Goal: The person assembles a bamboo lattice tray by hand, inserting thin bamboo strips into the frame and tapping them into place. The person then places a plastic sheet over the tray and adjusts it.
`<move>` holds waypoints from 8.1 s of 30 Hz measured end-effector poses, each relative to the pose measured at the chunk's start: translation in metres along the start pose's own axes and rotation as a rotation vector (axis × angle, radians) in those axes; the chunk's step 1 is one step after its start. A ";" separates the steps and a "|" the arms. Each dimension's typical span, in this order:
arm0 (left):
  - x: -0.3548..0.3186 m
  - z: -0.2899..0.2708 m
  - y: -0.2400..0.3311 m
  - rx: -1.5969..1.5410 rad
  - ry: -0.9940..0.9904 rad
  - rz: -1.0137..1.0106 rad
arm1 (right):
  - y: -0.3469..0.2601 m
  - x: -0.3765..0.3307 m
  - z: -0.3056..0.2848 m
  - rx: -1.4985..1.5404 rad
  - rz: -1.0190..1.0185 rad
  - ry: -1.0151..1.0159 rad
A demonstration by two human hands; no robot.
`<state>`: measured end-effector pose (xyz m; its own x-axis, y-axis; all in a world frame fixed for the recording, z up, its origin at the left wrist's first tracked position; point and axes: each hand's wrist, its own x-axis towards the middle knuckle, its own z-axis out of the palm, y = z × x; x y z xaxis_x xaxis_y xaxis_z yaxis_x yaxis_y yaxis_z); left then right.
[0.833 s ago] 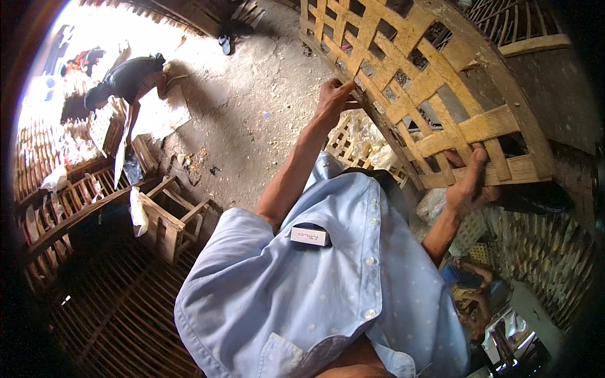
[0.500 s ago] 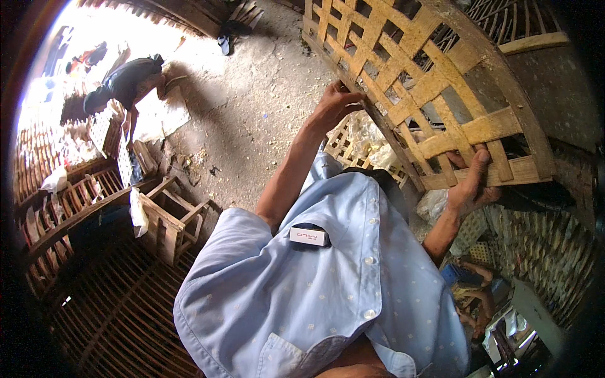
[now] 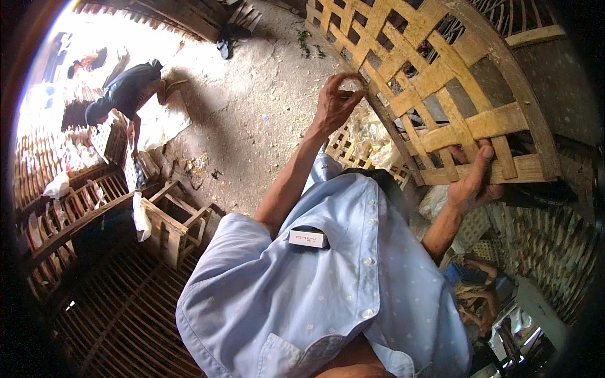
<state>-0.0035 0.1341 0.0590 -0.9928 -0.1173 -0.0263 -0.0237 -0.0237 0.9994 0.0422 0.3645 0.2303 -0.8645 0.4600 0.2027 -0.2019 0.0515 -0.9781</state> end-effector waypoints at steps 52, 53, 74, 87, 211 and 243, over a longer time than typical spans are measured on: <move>-0.008 0.036 -0.009 -0.438 -0.103 -0.416 | 0.008 -0.004 0.010 -0.058 0.061 0.052; -0.010 0.039 -0.007 -0.464 -0.106 -0.400 | 0.009 -0.004 0.010 -0.060 0.062 0.055; -0.024 0.043 -0.009 -0.690 -0.241 -0.399 | 0.001 -0.006 0.020 -0.027 0.128 0.078; -0.032 0.070 0.002 -0.373 -0.235 -0.413 | 0.002 -0.006 0.023 -0.060 0.124 0.108; -0.231 0.565 -0.323 0.422 -0.836 -0.249 | 0.119 -0.163 -0.890 0.059 0.758 0.683; -0.291 0.726 -0.471 0.511 -0.308 -0.543 | 0.561 0.122 -1.147 -0.784 0.650 0.098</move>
<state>0.2112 0.8998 -0.3886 -0.8134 0.0612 -0.5785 -0.4889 0.4670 0.7368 0.3518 1.4657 -0.3488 -0.6507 0.6743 -0.3492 0.6814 0.3155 -0.6604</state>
